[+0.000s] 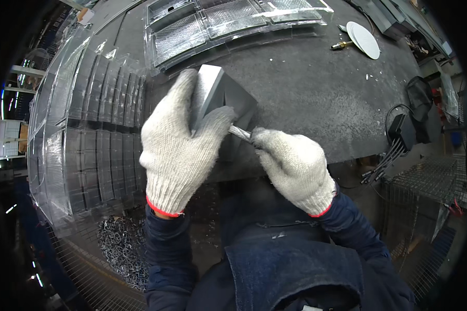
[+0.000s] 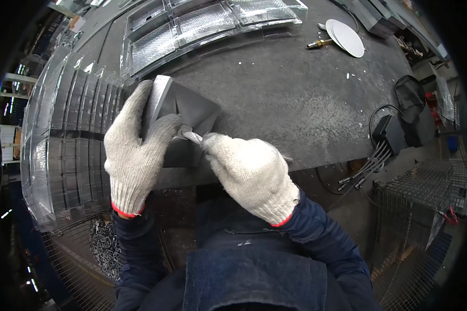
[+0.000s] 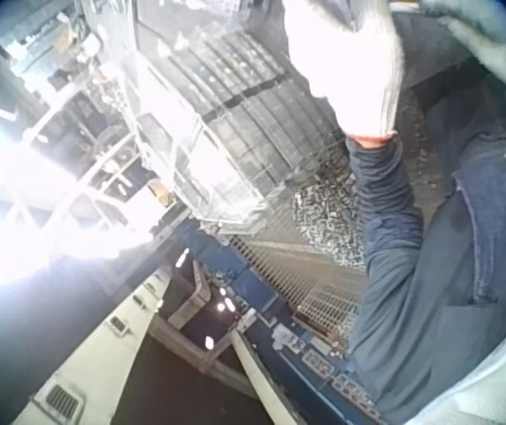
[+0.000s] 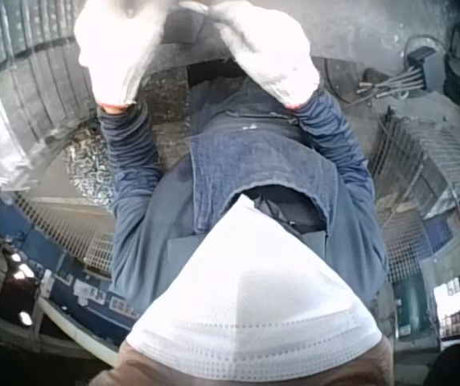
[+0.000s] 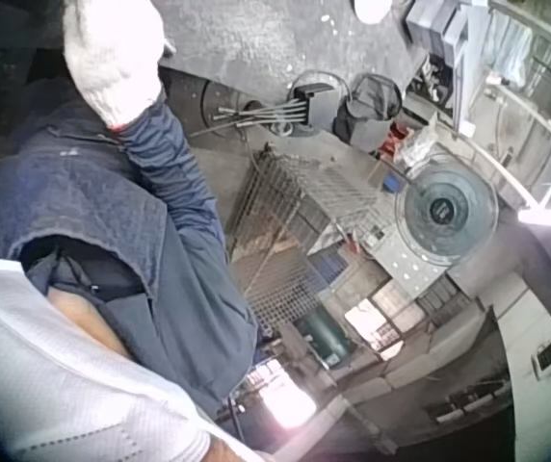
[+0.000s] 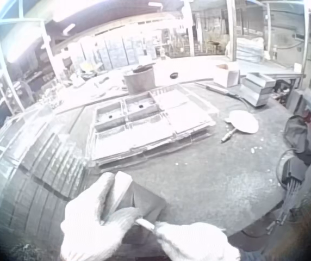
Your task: The person files the edges and inner surfaces of a square metal part with a file.
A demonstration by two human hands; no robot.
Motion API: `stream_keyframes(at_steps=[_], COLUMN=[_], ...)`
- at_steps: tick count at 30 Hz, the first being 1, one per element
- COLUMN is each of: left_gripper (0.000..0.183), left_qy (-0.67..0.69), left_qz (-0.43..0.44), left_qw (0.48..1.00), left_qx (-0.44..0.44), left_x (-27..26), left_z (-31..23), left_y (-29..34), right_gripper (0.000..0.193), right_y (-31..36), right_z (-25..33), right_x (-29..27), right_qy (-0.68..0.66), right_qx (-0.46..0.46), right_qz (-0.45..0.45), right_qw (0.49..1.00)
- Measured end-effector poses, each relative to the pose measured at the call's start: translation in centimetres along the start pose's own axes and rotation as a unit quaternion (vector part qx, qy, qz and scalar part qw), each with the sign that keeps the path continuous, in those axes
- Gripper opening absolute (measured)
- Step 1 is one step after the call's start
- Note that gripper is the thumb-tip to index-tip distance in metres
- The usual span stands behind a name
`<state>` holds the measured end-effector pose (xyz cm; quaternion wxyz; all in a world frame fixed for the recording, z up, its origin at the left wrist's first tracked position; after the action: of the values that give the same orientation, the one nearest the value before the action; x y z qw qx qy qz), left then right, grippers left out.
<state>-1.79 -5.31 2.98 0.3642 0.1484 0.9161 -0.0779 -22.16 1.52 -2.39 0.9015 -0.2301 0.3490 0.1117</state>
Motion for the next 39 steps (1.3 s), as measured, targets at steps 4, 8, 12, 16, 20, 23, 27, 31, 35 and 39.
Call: stream_keyframes(at_steps=[4,8,12,16,20,23,27,31,35,39], left_gripper=[0.070,0.062,0.062,0.086,0.086,0.073,0.067,0.058,0.059,0.060], left_qy=[0.009,-0.008,0.021,0.160,0.225,0.113,0.047,-0.035,0.022,0.018], left_qz=[-0.059,-0.083,-0.220,-0.216,-0.179,-0.243,-0.056,0.080,0.096,0.091], left_qw=[0.998,0.990,0.961,0.958,0.958,0.961,0.996,0.995,0.994,0.995], left_qx=[0.032,0.117,0.167,0.099,-0.009,0.062,0.060,-0.037,-0.039,-0.027], left_x=[-0.2,-0.1,2.4,5.5,7.1,3.1,-1.8,-2.2,-2.0,-2.0], left_z=[0.9,2.6,3.2,6.0,6.4,4.3,0.5,-1.2,-0.3,0.2], left_y=[0.4,0.6,1.8,5.4,6.6,5.3,1.6,-1.0,-3.3,-3.1], right_gripper=[0.036,0.035,0.036,0.037,0.043,0.045,0.037,0.014,0.013,0.016], right_y=[0.3,0.8,1.2,0.8,0.4,-0.3,-1.9,-3.8,-5.4,-3.5], right_z=[0.0,-0.2,-0.9,-0.9,-0.6,0.8,1.7,1.0,-1.3,0.9], right_x=[0.5,0.6,0.8,0.9,0.9,0.1,-0.1,1.6,2.7,2.5], right_qy=[-0.017,-0.032,-0.008,0.004,0.007,0.010,0.097,0.162,0.159,0.005], right_qx=[-0.009,-0.008,-0.012,0.024,0.006,-0.025,-0.039,-0.039,-0.031,0.013], right_qz=[0.014,0.005,-0.006,0.034,0.033,0.111,0.158,0.127,0.031,0.082], right_qw=[1.000,0.999,1.000,0.999,0.999,0.993,0.982,0.978,0.986,0.997])
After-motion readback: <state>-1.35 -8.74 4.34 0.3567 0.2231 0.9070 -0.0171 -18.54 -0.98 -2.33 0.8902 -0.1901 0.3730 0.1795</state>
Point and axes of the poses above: each hand's wrist, its own y-axis away from the middle knuckle, its own x-axis out of the palm, z = x × y, the point moved 2 cm from there along -y, towards the middle knuckle, and after that the axes turned 15 degrees about z, right-handed, at the moved point
